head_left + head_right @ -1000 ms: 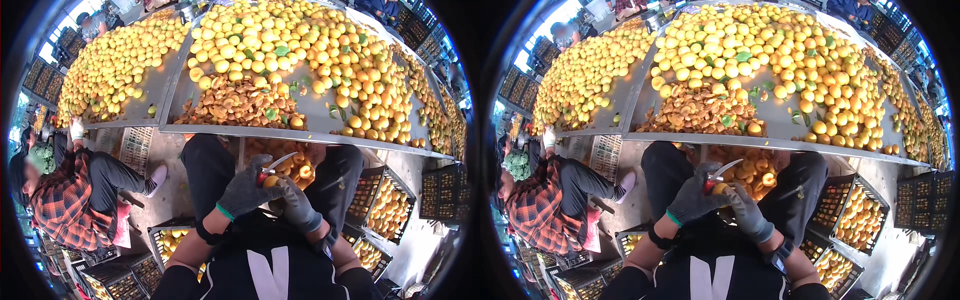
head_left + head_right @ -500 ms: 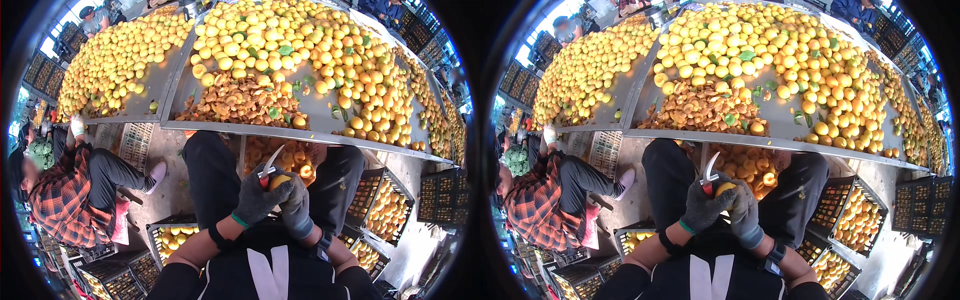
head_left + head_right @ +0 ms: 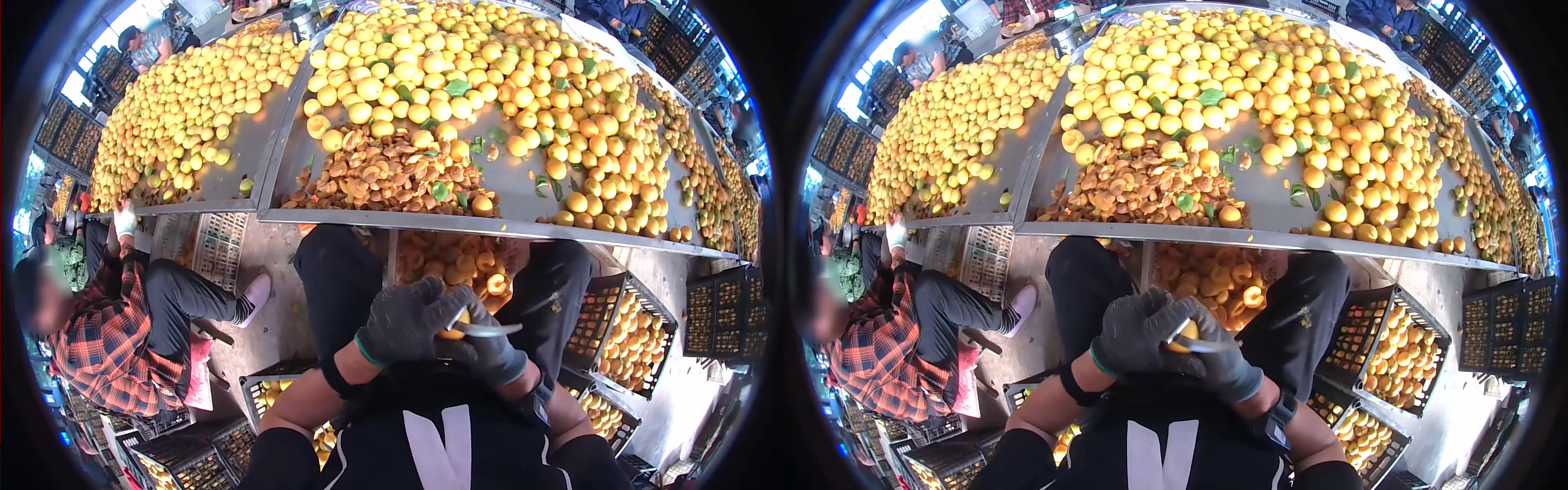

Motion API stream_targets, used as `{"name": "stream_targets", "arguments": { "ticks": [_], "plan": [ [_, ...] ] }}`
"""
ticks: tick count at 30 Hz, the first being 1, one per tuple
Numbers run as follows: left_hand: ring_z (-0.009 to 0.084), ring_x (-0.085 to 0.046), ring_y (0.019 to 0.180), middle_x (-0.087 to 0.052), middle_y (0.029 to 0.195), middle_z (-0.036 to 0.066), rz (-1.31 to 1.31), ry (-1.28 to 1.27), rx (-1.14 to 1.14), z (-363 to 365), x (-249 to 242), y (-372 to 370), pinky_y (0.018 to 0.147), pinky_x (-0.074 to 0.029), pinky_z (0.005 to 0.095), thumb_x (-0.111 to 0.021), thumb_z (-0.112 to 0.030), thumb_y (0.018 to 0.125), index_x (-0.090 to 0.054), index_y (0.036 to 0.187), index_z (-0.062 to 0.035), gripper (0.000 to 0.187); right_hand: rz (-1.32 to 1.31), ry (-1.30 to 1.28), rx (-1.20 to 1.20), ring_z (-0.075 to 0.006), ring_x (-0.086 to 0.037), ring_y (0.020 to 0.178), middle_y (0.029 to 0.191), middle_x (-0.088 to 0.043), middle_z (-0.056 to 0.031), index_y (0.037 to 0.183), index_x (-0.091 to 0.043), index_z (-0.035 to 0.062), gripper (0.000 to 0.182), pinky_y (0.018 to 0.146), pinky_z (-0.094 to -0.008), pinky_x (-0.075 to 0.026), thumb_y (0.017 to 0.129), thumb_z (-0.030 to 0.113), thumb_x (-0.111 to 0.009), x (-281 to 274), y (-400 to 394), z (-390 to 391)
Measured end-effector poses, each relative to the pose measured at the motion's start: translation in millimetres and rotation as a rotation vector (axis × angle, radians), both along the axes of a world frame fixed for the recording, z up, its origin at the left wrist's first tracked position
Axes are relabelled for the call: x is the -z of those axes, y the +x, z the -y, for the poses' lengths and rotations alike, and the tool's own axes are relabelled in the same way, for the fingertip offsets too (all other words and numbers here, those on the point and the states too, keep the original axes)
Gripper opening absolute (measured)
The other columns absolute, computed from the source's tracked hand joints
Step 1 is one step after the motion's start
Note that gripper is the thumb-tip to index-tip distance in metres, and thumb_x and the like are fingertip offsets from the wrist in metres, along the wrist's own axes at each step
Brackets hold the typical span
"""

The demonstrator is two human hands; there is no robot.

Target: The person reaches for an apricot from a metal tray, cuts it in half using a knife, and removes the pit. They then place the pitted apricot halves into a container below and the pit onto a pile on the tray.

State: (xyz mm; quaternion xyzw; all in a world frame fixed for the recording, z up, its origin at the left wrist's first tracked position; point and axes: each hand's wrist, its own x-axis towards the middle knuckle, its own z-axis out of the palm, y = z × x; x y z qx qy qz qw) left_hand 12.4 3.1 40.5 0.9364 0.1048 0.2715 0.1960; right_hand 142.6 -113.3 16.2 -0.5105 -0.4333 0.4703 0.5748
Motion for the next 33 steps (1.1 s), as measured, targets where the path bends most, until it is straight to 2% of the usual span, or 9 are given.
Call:
{"name": "stream_targets", "arguments": {
  "ticks": [6, 10, 14, 18, 24, 27, 28, 30, 33],
  "plan": [
    [0.0275, -0.062, 0.069, -0.061, 0.083, 0.008, 0.213, 0.018, 0.054, 1, 3, 2, 0.059, -0.05, 0.0366, -0.076, -0.052, 0.067, -0.063, 0.111, -0.0068, 0.065, 0.453, 0.028, 0.16, -0.0299, -0.058, 0.087, 0.094, -0.055, -0.0127, 0.101, -0.054, 0.0035, 0.042, 0.077, -0.034, -0.047, 0.07, 0.019, -0.077, -20, -3, -2],
    [0.0289, -0.065, 0.08, -0.063, 0.09, 0.01, 0.407, -0.159, -0.136, 20, 10, 12, 0.07, -0.053, 0.0376, -0.08, -0.034, 0.069, -0.063, 0.106, -0.008, 0.049, 0.413, -0.015, 0.374, -0.0293, -0.058, 0.08, 0.089, -0.057, -0.014, 0.095, -0.056, -0.0002, 0.019, 0.074, -0.0333, -0.047, 0.085, 0.016, -0.06, -29, -14, -11],
    [0.011, -0.059, 0.085, -0.06, 0.096, 0.0, 0.598, -1.22, -0.273, 44, -1, 27, 0.077, -0.049, 0.0259, -0.07, -0.013, 0.085, -0.057, 0.105, -0.006, 0.026, 0.15, 0.09, 0.479, -0.0249, -0.061, 0.07, 0.081, -0.061, -0.014, 0.095, -0.058, -0.0037, 0.024, 0.067, -0.0308, -0.048, 0.093, 0.016, -0.044, -33, -17, -16],
    [0.0067, -0.058, 0.084, -0.059, 0.097, -0.001, 0.663, -1.589, -0.247, 34, 13, 40, 0.074, -0.049, 0.0239, -0.063, -0.017, 0.091, -0.055, 0.111, -0.0086, 0.023, 0.468, 0.29, 0.524, -0.0192, -0.059, 0.065, 0.075, -0.06, -0.0099, 0.099, -0.058, -0.0039, 0.025, 0.064, -0.0286, -0.047, 0.093, 0.014, -0.042, -16, -1, -31],
    [0.0081, -0.053, 0.062, -0.056, 0.081, 0.001, 0.445, -2.037, -0.155, 14, 42, 38, 0.041, -0.038, 0.0206, -0.052, -0.03, 0.096, -0.054, 0.104, -0.0123, 0.02, -0.091, 0.018, 0.568, -0.0115, -0.057, 0.068, 0.084, -0.061, -0.0083, 0.1, -0.057, 0.0015, 0.051, 0.061, -0.0223, -0.046, 0.099, 0.048, -0.037, 26, 16, -27],
    [0.0138, -0.04, 0.039, -0.056, 0.07, 0.003, 0.546, -2.24, -0.15, 1, 89, 38, 0.035, -0.035, 0.0226, -0.048, -0.037, 0.095, -0.056, 0.096, -0.009, 0.029, -1.156, 0.115, -0.138, -0.0092, -0.057, 0.068, 0.089, -0.062, -0.0073, 0.106, -0.059, 0.0061, 0.046, 0.059, -0.0224, -0.048, 0.099, 0.046, -0.038, 41, 35, -19],
    [0.0138, -0.04, 0.039, -0.056, 0.07, 0.003, 0.542, -2.239, -0.152, -2, 78, 35, 0.035, -0.035, 0.0226, -0.048, -0.037, 0.095, -0.056, 0.096, -0.009, 0.029, -1.159, 0.117, -0.137, -0.0092, -0.057, 0.068, 0.089, -0.062, -0.0073, 0.106, -0.059, 0.0061, 0.046, 0.059, -0.0224, -0.048, 0.099, 0.046, -0.038, 62, 36, -20],
    [0.0145, -0.043, 0.041, -0.057, 0.073, 0.004, 0.614, -2.334, 0.102, -9, 46, 29, 0.036, -0.035, 0.0232, -0.048, -0.04, 0.095, -0.058, 0.098, -0.0078, 0.034, -0.217, -0.124, 0.476, -0.0138, -0.058, 0.098, 0.108, -0.06, -0.0131, 0.124, -0.051, -0.0004, 0.043, 0.079, -0.0231, -0.05, 0.103, 0.032, -0.034, 102, 35, -21],
    [0.0137, -0.043, 0.042, -0.057, 0.072, 0.004, 0.596, -2.26, 0.02, -11, 54, 25, 0.036, -0.034, 0.0236, -0.049, -0.043, 0.094, -0.058, 0.099, -0.0081, 0.036, -0.187, -0.217, 0.43, -0.0122, -0.055, 0.106, 0.122, -0.055, -0.0102, 0.131, -0.048, 0.0031, 0.038, 0.089, -0.0247, -0.046, 0.103, 0.027, -0.037, 60, 41, -18]
  ]
}}
